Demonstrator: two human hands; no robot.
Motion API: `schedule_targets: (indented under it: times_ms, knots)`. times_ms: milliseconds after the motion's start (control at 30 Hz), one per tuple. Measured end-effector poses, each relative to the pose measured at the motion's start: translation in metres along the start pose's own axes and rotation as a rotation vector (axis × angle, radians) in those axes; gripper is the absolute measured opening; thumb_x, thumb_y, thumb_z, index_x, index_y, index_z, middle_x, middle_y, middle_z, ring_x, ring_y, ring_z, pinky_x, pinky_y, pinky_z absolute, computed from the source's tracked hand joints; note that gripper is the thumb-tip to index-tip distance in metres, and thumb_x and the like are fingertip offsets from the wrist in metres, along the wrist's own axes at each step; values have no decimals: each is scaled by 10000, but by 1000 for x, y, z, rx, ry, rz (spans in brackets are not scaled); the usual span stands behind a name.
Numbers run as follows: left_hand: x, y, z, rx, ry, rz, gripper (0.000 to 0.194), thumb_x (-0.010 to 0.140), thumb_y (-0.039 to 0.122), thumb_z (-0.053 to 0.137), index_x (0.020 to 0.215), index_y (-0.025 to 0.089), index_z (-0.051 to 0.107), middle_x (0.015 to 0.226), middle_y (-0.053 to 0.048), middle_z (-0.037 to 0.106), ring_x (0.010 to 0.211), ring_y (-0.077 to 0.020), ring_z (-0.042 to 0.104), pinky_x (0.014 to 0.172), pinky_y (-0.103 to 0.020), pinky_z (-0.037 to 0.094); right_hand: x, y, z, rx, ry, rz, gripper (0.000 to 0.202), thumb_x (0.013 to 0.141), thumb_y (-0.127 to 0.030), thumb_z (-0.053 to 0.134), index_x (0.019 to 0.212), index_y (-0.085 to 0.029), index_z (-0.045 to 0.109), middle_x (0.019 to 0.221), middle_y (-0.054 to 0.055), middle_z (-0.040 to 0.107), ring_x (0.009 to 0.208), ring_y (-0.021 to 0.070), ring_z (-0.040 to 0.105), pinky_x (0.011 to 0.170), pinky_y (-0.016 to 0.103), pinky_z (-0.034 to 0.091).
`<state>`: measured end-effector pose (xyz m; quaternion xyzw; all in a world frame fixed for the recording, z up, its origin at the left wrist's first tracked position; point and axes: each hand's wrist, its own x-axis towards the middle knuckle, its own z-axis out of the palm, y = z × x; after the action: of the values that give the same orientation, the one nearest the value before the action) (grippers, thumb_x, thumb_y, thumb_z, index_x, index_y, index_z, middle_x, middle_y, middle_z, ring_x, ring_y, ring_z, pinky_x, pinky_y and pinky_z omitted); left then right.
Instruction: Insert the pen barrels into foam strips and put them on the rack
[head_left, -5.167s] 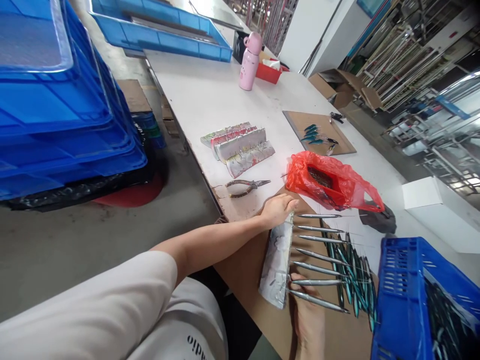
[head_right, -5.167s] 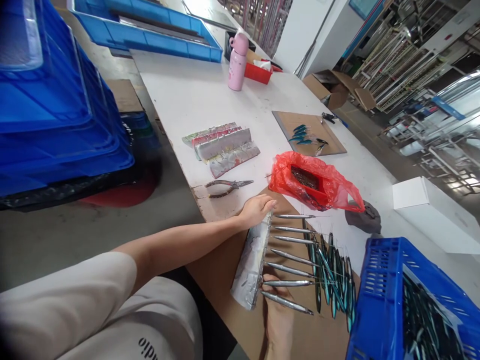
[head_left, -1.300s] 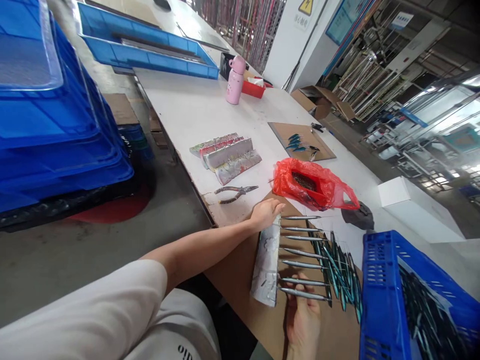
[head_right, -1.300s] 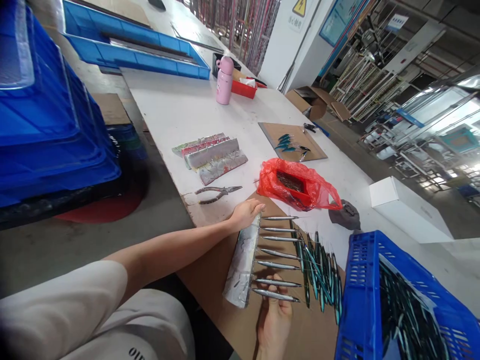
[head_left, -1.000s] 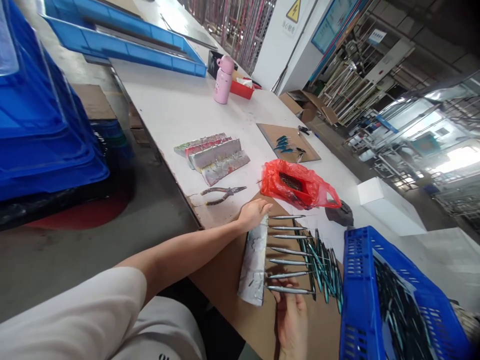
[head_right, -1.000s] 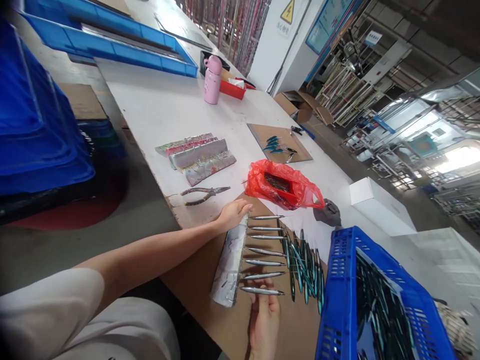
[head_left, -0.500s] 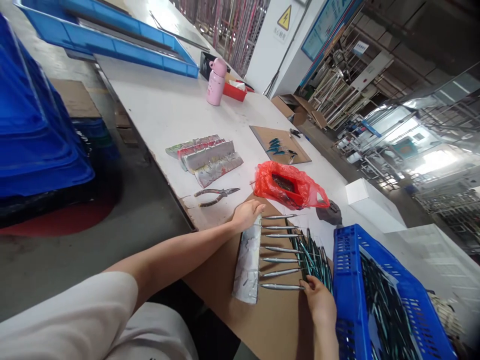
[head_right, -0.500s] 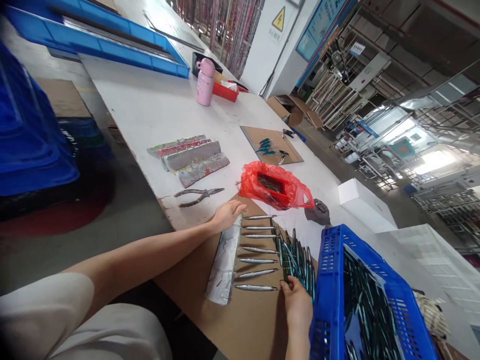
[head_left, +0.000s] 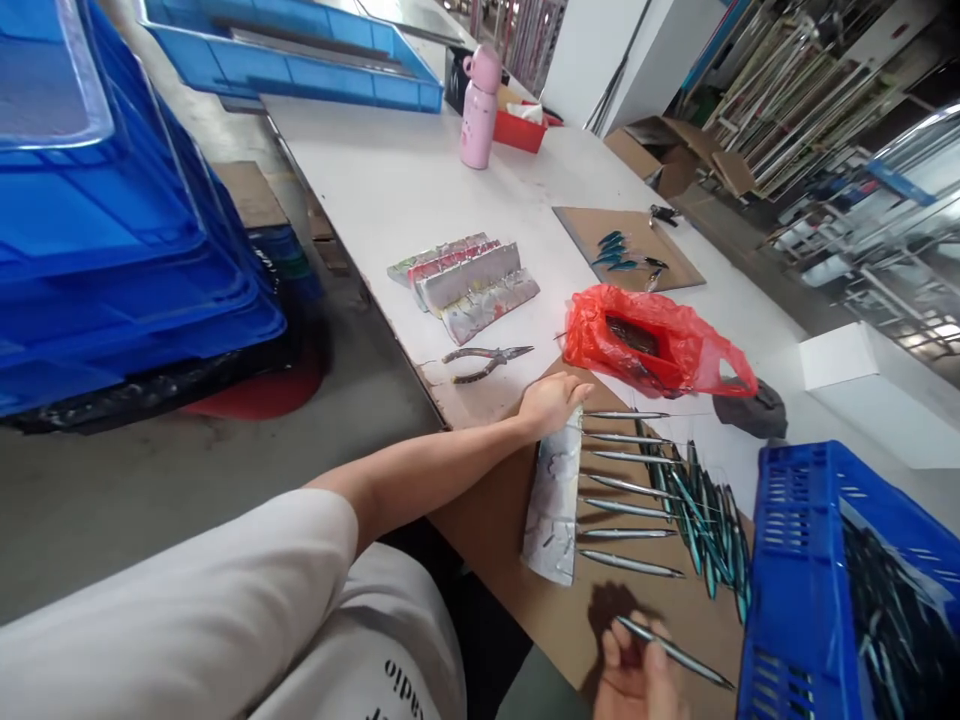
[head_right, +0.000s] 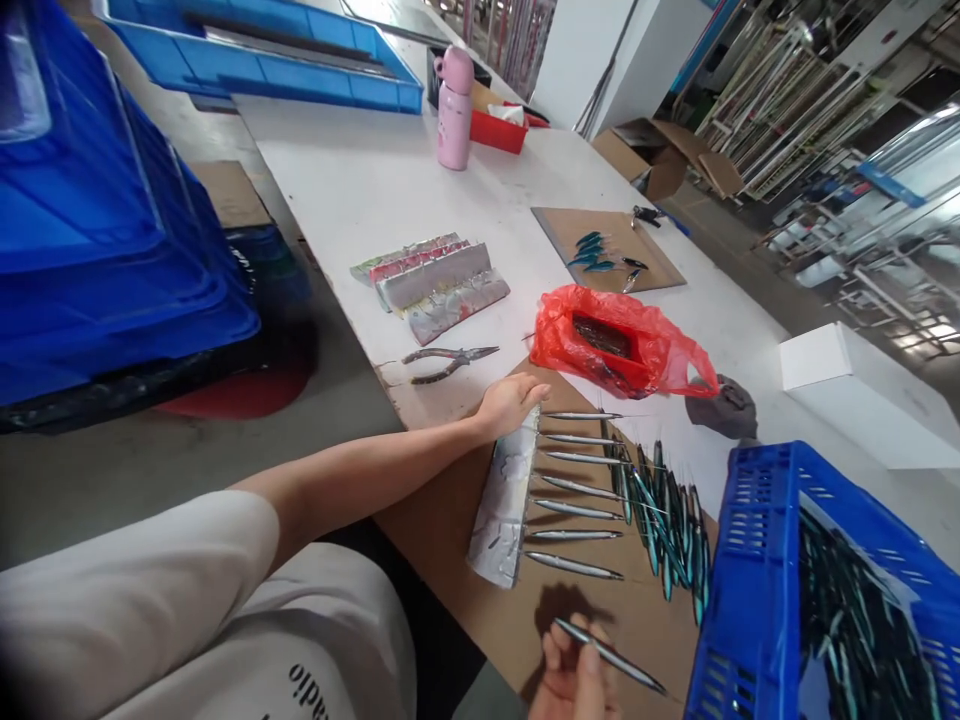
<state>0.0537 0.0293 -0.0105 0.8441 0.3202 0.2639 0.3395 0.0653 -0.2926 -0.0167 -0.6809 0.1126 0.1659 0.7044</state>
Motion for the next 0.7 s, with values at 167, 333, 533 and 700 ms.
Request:
schedule_targets:
  times_ms: [167,333,533,700]
  knots:
    - [0,0,0,24,-6,-4,467,917,435,220,821,174,596,804,-29,588,791,-151,549,701,-255,401,-29,7,55,111,-111,-25,207,669,-326,654,853,-239,618,767,-24,658,706,132,614,625,258,490]
    - [0,-1,1,9,17,6,479,910,465,215,808,185,590,788,-20,580,804,-150,545,701,-250,403,-31,-2,62,108,-47,-8,232,670,-299,651,870,-187,615,772,-4,655,714,145,616,624,269,496]
    - [0,0,2,5,34,8,463,906,465,237,729,183,559,740,-12,556,738,-141,530,675,-250,394,-34,1,63,86,-137,43,198,723,-282,605,902,-196,605,800,-5,658,740,134,616,671,278,499]
    - [0,0,0,-9,26,0,460,905,468,241,720,185,553,742,-8,549,731,-135,520,682,-246,390,-31,-1,63,84,-160,78,177,719,-280,605,877,-201,606,796,-6,649,705,129,616,627,261,501]
